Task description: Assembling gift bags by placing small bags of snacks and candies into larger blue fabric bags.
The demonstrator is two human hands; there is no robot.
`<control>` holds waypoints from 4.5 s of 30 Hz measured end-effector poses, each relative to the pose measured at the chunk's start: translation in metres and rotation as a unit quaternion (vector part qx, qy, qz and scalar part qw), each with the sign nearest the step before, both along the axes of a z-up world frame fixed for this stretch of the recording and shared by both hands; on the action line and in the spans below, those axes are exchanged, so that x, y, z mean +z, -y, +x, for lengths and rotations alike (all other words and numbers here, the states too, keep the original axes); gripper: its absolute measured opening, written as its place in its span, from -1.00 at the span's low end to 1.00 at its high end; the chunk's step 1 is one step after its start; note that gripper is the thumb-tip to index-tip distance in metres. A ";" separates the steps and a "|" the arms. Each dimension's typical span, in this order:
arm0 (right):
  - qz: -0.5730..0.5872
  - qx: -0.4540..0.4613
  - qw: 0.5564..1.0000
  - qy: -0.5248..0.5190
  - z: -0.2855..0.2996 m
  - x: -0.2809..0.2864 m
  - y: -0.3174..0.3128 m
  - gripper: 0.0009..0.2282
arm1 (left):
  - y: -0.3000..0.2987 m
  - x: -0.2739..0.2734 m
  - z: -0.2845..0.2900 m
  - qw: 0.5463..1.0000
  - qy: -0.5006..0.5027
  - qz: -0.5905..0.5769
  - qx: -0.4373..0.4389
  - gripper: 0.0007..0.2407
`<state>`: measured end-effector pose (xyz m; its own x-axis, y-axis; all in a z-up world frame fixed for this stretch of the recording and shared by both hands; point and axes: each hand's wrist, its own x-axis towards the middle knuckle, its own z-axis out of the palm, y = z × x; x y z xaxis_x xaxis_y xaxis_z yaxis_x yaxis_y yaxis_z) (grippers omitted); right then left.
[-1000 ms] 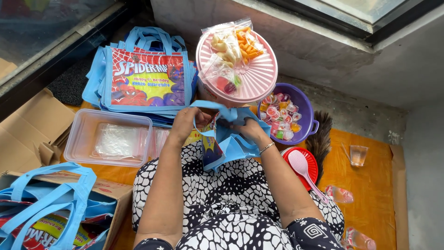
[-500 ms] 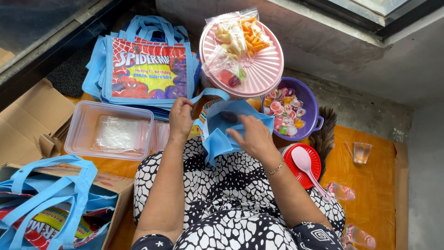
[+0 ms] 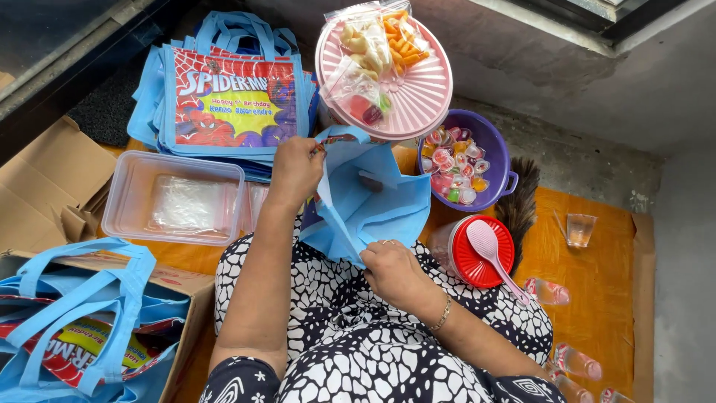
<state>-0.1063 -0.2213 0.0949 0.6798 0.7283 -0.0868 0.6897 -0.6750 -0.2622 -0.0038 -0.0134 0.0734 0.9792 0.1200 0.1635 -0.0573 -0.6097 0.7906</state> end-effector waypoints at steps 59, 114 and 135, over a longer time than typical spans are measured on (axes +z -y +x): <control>-0.019 -0.132 0.934 0.330 0.114 -0.071 -0.008 -0.70 | 0.010 0.004 -0.029 0.983 -0.019 -0.179 -0.025 -0.76; 0.083 -0.377 0.878 -0.283 0.145 -0.074 -0.055 -0.37 | -0.025 -0.007 -0.022 0.930 -0.092 -0.338 -0.113 -0.49; 0.133 -0.325 0.934 -0.061 0.332 0.056 -0.015 -0.38 | -0.039 0.023 -0.009 0.901 -0.264 -0.312 -0.147 -0.49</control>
